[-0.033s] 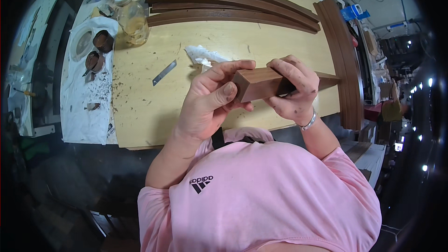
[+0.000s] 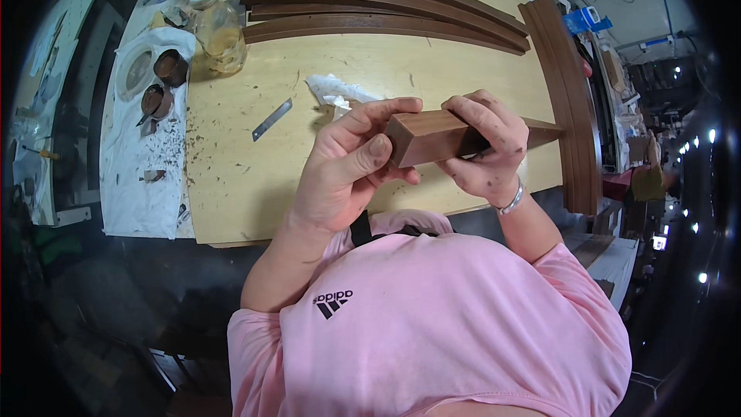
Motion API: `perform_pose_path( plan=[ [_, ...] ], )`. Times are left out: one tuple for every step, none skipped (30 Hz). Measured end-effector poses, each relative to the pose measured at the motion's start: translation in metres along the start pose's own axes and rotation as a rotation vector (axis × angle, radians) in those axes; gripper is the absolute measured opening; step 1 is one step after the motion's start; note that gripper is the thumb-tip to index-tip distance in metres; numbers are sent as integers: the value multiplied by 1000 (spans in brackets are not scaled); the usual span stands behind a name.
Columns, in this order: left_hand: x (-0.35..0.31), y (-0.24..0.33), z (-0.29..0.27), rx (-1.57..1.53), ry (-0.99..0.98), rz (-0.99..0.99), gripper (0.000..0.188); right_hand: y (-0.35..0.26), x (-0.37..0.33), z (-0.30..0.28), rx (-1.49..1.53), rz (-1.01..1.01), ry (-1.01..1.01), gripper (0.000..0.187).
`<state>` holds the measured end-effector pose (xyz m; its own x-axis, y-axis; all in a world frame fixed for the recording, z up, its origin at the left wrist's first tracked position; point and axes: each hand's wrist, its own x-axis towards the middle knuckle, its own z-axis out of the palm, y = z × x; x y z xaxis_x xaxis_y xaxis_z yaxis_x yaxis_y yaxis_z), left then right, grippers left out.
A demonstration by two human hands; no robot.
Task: The person cleans and finishes wooden boards by wiping them with a cloth, applying liquid from a bottle to the cloth, and scraping the edges with a metal blade.
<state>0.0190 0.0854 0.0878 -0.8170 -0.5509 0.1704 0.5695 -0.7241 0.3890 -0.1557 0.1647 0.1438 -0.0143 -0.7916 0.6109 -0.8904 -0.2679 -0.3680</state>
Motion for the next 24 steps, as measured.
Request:
perform_pose_path(
  plan=[
    [-1, 1, 2, -34, -8, -21, 41, 1, 0, 1, -11, -15, 16, 40],
    [-1, 2, 3, -35, -7, -22, 41, 1, 1, 1, -22, -30, 33, 40],
    [-3, 2, 5, -40, 12, -12, 42, 0, 0, 1, -21, -30, 32, 40],
    [-3, 2, 7, -44, 31, -1, 43, 0, -1, 1, -41, -32, 49, 39],
    [-4, 1, 7, -44, 32, 1, 43, 0, -1, 1, -61, -35, 67, 39],
    [-4, 0, 8, -61, 40, 13, 40, -1, -2, 1, -59, -36, 66, 39],
    [-5, 0, 8, -77, 48, 26, 38, -2, -2, 1, -60, -36, 61, 39],
    [-7, 0, 5, -76, 50, 29, 38, -2, -1, 2, -60, -36, 56, 39],
    [-8, 1, -1, 5, 62, 43, 35, -3, -1, 2, -60, -37, 57, 39],
    [-9, 2, -10, 86, 74, 56, 31, -4, -1, 2, -89, -17, 37, 38],
    [-10, 7, -22, 384, 176, 129, 29, -5, -1, 2, -119, 2, 17, 38],
    [-8, 14, -38, 681, 274, 200, 26, -7, 0, 0, -123, 5, 19, 38],
    [-7, 20, -65, 1071, 413, 252, 24, -8, 1, -2, -145, 25, -1, 36],
    [-9, 26, -93, 1462, 559, 303, 23, -11, 3, -3, -162, 40, -24, 35],
    [-12, 31, -115, 1791, 601, 289, 21, -12, 3, -3, -159, 37, -27, 35],
    [-16, 33, -132, 2120, 638, 264, 20, -13, 3, -3, -195, 49, -50, 34],
    [-20, 32, -146, 2121, 649, 265, 20, -14, 5, -2, -228, 57, -73, 33],
    [-21, 29, -154, 2260, 611, 321, 18, -14, 4, -2, -227, 55, -75, 33],
    [-22, 27, -162, 2398, 568, 379, 17, -14, 4, -2, -227, 73, -78, 32],
    [-23, 26, -169, 2396, 573, 378, 17, -14, 3, -1, -229, 92, -81, 32],
    [-22, 25, -171, 2412, 560, 351, 17, -14, 3, -1, -230, 89, -85, 32],
    [-21, 25, -174, 2427, 548, 323, 17, -14, 3, -1, -223, 93, -74, 31],
    [-21, 24, -177, 2424, 552, 323, 17, -15, 3, -1, -216, 96, -62, 31],
    [-20, 25, -181, 2475, 532, 285, 17, -15, 2, -2, -217, 93, -63, 31]
  ],
)
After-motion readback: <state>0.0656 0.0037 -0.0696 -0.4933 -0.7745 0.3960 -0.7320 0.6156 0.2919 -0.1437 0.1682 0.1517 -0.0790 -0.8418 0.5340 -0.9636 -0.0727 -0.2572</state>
